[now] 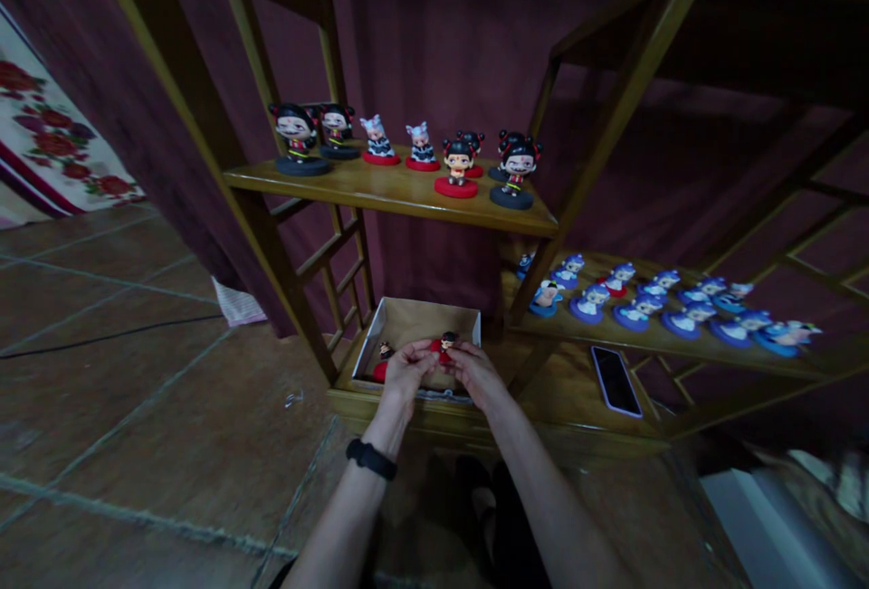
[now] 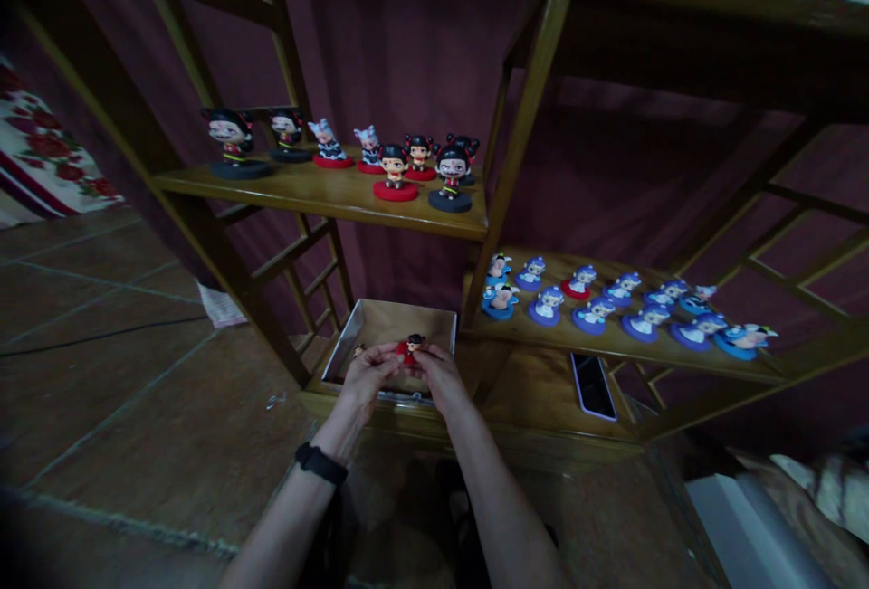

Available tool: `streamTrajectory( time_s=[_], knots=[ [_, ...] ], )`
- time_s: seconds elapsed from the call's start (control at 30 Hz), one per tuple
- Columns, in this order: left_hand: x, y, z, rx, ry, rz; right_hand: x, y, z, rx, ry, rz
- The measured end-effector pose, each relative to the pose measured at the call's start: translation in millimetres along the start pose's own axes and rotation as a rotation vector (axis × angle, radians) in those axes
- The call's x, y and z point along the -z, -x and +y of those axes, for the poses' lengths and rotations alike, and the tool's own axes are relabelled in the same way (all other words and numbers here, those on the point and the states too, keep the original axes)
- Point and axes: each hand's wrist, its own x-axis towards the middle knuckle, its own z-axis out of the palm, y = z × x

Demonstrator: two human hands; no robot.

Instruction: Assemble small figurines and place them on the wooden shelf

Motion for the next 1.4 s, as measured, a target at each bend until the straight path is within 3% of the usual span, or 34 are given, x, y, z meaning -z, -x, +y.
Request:
streamTrajectory(
  time_s=[0.47, 0.97, 1.4],
  knots=[
    [3.4, -2.7, 1.4, 0.035, 0.086, 0.036, 2.0, 3.3, -2.7, 0.064, 0.012, -0.028],
    [4.3, -5.0, -2.8, 0.099, 0.113, -0.014, 5.1, 0.8, -1.9, 0.065, 0.044, 0.0],
    [-0.1, -2.5, -0.5, -0.028, -0.049, -0.032, 5.4, 1.5, -3.3, 0.068, 0.045, -0.032]
  ],
)
